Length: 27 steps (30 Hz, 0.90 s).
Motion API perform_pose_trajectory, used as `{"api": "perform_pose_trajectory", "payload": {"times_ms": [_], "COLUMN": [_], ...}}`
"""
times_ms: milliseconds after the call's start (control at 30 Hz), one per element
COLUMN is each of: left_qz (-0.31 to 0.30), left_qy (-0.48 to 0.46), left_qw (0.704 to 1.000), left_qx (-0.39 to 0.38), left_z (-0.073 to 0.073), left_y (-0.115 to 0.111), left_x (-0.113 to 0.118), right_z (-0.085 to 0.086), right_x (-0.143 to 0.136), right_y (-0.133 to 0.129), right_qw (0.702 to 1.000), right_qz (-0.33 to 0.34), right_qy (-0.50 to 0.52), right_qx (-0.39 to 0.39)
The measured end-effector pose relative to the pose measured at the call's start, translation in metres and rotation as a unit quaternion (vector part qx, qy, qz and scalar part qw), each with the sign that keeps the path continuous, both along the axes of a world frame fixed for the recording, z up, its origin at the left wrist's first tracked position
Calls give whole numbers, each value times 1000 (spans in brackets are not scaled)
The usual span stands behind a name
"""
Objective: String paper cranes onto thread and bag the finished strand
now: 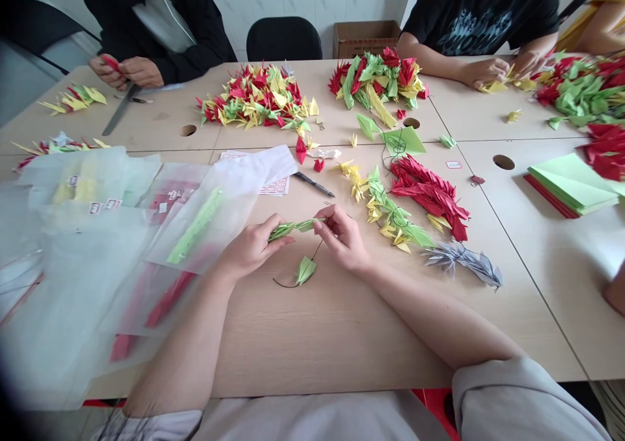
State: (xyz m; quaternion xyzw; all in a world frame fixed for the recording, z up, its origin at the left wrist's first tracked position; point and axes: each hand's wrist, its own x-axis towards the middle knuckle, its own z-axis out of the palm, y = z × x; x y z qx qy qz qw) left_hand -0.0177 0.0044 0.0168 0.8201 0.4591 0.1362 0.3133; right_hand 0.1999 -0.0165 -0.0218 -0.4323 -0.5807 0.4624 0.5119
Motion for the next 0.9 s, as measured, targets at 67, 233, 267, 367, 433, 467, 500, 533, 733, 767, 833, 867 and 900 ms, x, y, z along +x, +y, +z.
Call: {"api": "perform_pose_trajectory", "payload": {"times_ms": [67,233,267,367,433,467,500,533,733,767,833,867,900], "left_qz": [0,-7,-11,-18,-24,-28,-31,-32,-27,-29,-32,-32,-30], "left_qy": [9,1,-6,-19,-32,-43,-54,-65,-120,-121,-113,-108,-104], "left_qw": [1000,1000,1000,998,994,992,989,983,929,929,933,935,937], "left_qx": [13,1,-10,-63,-98,-115,-136,-167,-348,-349,-341,-336,-333], "left_z": [0,0,-1,-2,-2,-1,0,1,0,-1,-2,-2,-3], "left_y": [0,-1,-2,-2,-2,-3,-3,-4,-5,-4,-3,-3,-3], "left_x": [0,0,1,3,5,5,6,6,5,5,5,5,5], "right_z": [1,0,-1,-3,-3,-3,-3,-3,-4,-4,-5,-6,-6], "right_x": [0,3,4,5,6,6,6,5,1,1,1,1,1], "right_y": [0,7,9,13,16,17,17,18,20,20,21,21,22], "right_qw": [1000,991,987,979,974,972,969,967,963,963,961,960,958], "right_qz": [3,55,66,86,97,102,106,107,70,71,75,77,80], "right_qy": [17,101,119,148,153,156,159,163,182,186,185,183,181], "right_qx": [-11,-75,-84,-107,-133,-146,-157,-167,-185,-185,-191,-198,-206]}}
